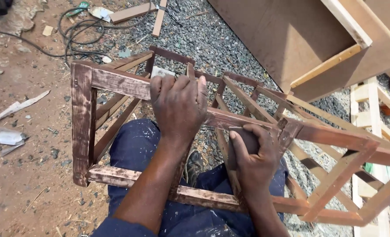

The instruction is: The person sands a wooden frame using a sanding block, focusing on the edges and corners. They hold the frame with one hand and rub the sanding block against the wood with the other, occasionally adjusting their grip to reach different sections.

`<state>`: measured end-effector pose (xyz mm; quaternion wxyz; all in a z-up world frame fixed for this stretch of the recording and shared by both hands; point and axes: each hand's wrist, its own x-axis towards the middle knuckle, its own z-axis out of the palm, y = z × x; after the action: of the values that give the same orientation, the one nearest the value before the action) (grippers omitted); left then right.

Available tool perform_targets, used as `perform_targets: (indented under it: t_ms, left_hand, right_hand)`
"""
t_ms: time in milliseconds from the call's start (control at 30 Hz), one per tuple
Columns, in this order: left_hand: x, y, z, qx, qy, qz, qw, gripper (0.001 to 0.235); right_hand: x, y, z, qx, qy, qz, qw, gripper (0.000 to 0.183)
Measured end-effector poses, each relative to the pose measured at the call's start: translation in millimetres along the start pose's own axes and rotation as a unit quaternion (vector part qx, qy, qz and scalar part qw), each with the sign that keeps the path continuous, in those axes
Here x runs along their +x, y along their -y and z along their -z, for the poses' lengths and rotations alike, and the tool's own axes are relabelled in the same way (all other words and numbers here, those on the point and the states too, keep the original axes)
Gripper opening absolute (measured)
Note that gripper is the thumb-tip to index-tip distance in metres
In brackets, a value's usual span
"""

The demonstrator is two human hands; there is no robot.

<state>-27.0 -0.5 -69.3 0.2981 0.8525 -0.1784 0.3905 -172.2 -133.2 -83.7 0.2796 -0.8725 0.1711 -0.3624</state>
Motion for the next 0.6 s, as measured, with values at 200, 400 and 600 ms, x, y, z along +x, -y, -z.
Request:
perform_targets:
  t_ms: [200, 400, 600]
  left_hand:
    - [0, -7, -2, -0.001, -0.058, 0.006, 0.998, 0.043]
    - [2, -12, 10, 0.025, -0.013, 0.013, 1.000, 0.032]
    - [4, -4, 16, -0.002, -0.004, -0.030, 1.000, 0.033]
  right_hand:
    - [17, 44, -5, 0.034, 0.014, 0.044, 0.998, 0.028]
    - [9, 36, 3, -0.038, 0.008, 0.032, 0.999, 0.029]
    - [18, 49, -7, -0.021, 0.049, 0.055, 0.997, 0.031]
